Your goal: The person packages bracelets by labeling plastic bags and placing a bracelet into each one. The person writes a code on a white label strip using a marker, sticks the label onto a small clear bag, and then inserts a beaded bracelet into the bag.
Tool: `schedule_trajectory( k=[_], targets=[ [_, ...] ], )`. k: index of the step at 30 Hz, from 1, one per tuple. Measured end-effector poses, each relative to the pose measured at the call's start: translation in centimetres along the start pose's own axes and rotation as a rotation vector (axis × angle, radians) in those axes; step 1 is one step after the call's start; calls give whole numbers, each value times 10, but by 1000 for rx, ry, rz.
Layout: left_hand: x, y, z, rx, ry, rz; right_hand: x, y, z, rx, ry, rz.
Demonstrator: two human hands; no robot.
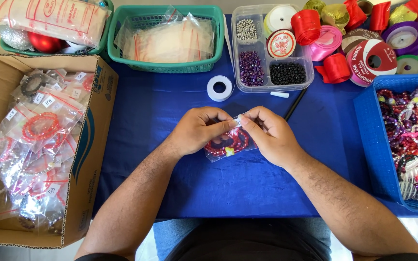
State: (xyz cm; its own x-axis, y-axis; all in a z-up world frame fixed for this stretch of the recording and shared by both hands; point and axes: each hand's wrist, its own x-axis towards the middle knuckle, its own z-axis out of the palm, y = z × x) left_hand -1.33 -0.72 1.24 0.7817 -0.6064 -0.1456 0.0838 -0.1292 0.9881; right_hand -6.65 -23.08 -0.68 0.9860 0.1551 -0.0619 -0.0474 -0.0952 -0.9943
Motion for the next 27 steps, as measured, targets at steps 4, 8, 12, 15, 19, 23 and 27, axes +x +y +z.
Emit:
schedule_trajectory(
  k=[4,8,12,15,19,23,27],
  targets=[
    [0,1,0,10,-1,-22,-1,-2,1,-28,11,-18],
    [0,0,0,-1,-19,-13,-1,2,1,-44,0,-64],
    [-1,1,0,-12,-18,-16,1,11,-1,-10,-12,-97],
    [6,-9,-6,-91,18,3,-4,3,-1,18,42,-130],
    [20,6,-40,16,230,111,4,11,-12,-54,102,-200],
    [21,62,-106,53,413,331,5,9,-16,-130,185,-249],
    [-26,122,-163,129,596,412,-3,-1,-11,-234,240,-246]
  ],
)
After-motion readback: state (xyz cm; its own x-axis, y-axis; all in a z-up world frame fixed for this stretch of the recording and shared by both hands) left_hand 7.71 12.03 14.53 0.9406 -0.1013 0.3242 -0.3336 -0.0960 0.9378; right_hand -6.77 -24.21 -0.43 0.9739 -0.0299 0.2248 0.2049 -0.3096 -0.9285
